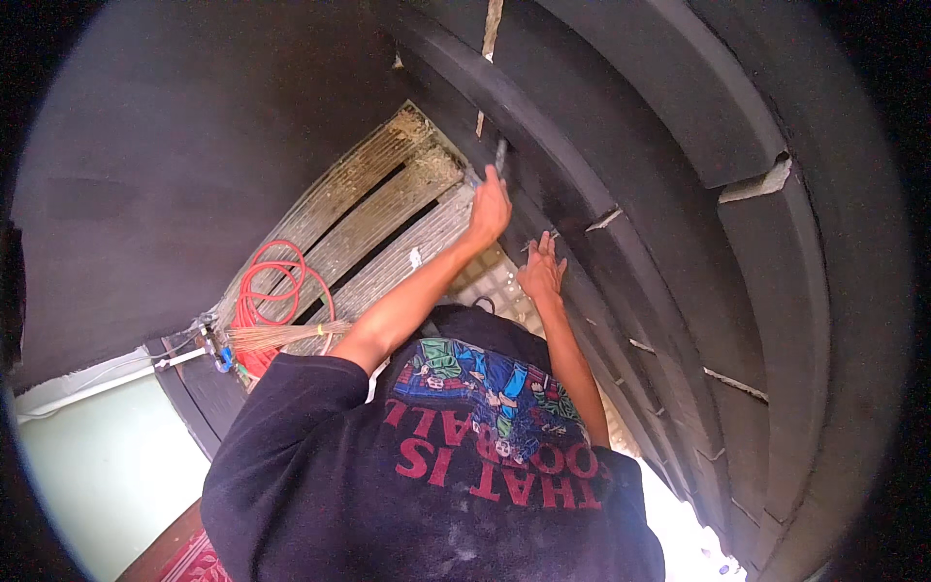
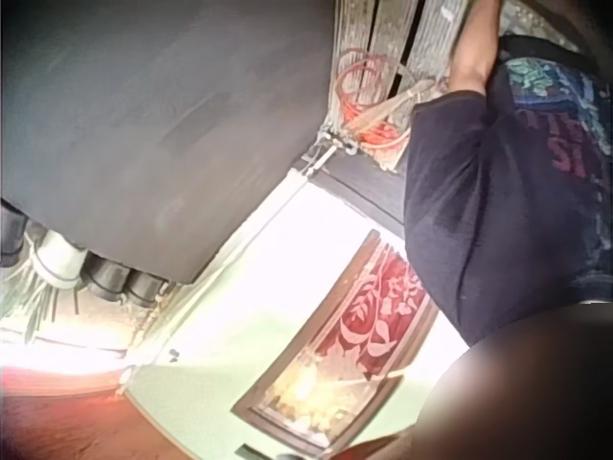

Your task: Painting a slatted wooden ceiling with black paint using a brush.

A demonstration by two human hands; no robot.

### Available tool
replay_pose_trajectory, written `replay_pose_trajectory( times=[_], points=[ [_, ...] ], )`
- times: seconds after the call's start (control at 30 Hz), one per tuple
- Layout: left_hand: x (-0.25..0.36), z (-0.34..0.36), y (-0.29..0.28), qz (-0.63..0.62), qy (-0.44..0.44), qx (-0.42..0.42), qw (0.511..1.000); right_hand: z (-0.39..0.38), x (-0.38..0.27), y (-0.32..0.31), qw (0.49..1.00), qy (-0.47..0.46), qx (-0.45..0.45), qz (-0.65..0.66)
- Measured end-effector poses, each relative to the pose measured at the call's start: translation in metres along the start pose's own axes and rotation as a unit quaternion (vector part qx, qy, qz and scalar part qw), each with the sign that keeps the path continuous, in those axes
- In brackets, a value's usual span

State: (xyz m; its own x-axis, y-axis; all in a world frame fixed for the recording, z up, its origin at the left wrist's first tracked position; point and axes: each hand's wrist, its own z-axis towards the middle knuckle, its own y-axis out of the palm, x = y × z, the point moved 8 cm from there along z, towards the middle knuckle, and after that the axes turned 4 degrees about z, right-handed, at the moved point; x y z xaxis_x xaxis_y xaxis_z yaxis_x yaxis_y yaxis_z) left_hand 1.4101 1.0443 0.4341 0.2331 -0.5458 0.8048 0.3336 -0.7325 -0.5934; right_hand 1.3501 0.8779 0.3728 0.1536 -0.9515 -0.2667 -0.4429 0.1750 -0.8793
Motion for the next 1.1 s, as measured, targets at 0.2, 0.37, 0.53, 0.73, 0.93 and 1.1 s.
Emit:
replay_pose_trajectory(
  times=[0.2, 0.37, 0.53, 0.73, 0.93, 1.1],
  points=[
    [-0.004, -0.060, 0.012, 0.025, 0.052, -0.141, 0.988, -0.005, 0.004, -0.002, 1.000, 0.013, -0.008, -0.018],
    [-0.017, -0.003, -0.024, 0.038, -0.004, -0.070, 0.997, -0.005, 0.006, 0.000, 1.000, 0.010, -0.004, -0.016],
    [-0.044, 0.029, 0.007, -0.045, -0.109, -0.089, 0.989, -0.002, -0.001, -0.002, 1.000, -0.017, -0.002, 0.002],
    [-0.013, -0.059, 0.053, 0.060, 0.032, -0.151, 0.986, -0.002, 0.008, 0.004, 1.000, -0.012, 0.004, -0.001],
    [-0.016, -0.056, 0.019, 0.088, 0.097, -0.197, 0.972, -0.005, 0.007, -0.001, 1.000, -0.014, 0.017, -0.010],
    [-0.010, -0.040, 0.022, 0.032, -0.002, -0.144, 0.989, -0.007, 0.004, 0.001, 1.000, -0.025, 0.014, -0.010]
  ],
)
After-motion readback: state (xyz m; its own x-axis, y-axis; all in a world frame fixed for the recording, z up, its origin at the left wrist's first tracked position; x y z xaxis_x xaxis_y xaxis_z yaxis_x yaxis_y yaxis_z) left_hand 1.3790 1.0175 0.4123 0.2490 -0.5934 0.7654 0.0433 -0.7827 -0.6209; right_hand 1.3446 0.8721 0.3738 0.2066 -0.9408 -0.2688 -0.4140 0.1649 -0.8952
